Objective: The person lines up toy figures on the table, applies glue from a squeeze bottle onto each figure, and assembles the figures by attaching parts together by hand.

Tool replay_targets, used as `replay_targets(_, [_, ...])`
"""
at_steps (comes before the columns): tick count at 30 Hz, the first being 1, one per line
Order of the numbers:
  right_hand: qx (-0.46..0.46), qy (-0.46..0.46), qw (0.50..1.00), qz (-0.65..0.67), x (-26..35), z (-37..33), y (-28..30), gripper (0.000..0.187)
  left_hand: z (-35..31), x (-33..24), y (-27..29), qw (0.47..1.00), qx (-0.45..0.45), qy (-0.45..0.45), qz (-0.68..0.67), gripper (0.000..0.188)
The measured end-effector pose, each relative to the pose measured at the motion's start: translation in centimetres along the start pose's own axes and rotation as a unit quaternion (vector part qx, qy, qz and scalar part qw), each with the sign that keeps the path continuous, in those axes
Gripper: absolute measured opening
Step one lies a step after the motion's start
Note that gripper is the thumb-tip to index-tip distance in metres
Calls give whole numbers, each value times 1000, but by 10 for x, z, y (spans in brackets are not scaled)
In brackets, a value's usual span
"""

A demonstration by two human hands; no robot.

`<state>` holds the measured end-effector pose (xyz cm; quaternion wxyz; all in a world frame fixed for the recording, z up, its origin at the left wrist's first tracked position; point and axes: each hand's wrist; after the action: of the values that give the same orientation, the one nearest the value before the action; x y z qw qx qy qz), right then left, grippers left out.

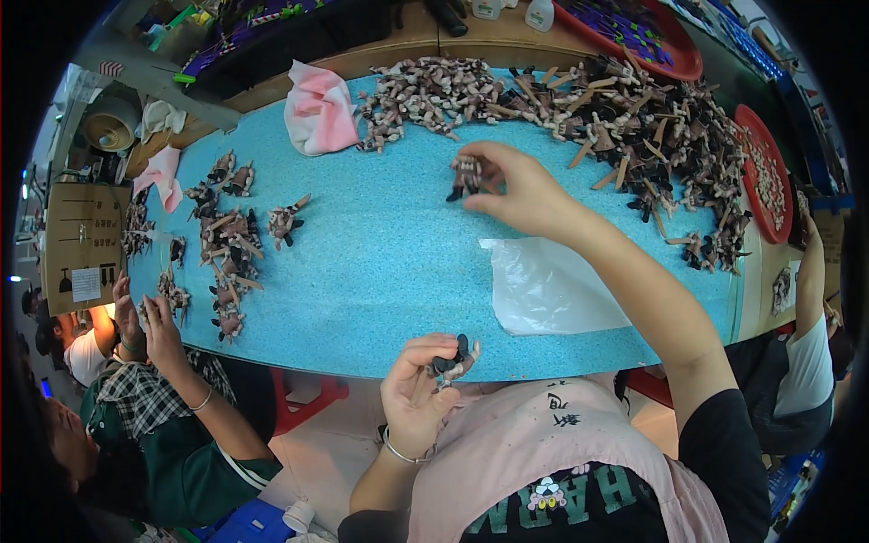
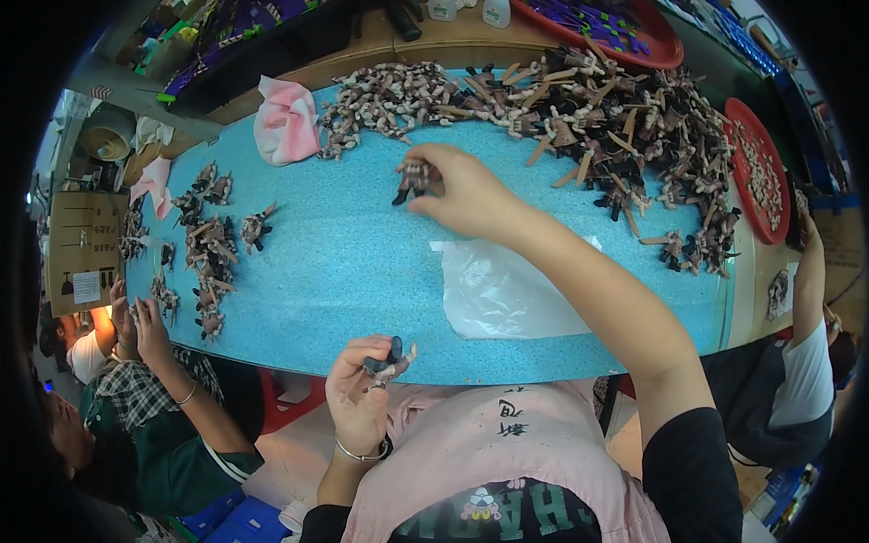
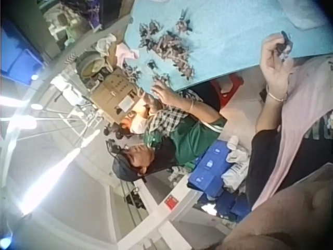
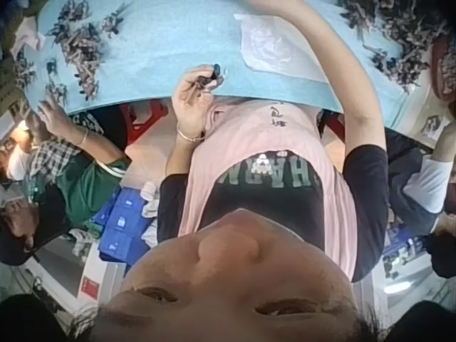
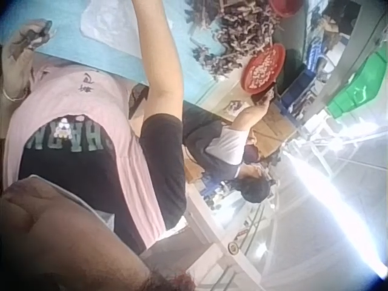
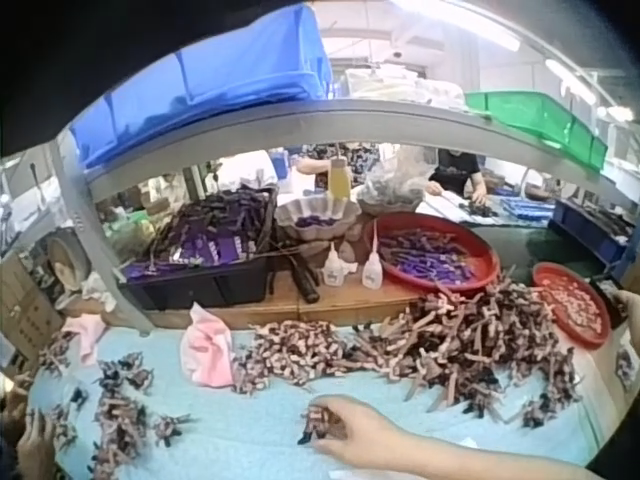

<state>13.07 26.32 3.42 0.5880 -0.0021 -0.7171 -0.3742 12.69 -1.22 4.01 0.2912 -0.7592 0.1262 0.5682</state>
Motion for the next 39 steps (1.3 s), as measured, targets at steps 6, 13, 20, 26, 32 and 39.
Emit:
replay_targets(6, [162,-41,897,408,53,-63,6,67,8,0,9,999,35,-12,-39,48])
replay_targets(13, [220,-56,844,486,76,-79,11,70,7,-8,5,996,50,8,-79,45])
replay_targets(20, [225,-85,848,473,86,-85,12,70,0,-8,9,993,52,24,-104,44])
replay_targets(26, [229,-85,864,440,92,-83,11,69,1,-11,7,989,54,28,-134,41])
replay_targets(32, [213,-100,889,392,104,-80,11,67,2,-9,16,994,52,12,-93,40])
replay_targets(39, [164,-79,951,250,107,-59,-9,65,27,-49,40,887,-5,-333,320,38])
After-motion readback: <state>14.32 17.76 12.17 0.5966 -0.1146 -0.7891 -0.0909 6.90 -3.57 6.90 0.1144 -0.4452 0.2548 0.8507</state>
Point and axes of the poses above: each hand's wrist, its own z-axis towards the middle knuckle, its own y-axis out of the back of the hand, x = y × z, and after that the axes turned 12 degrees about -x, right-handed
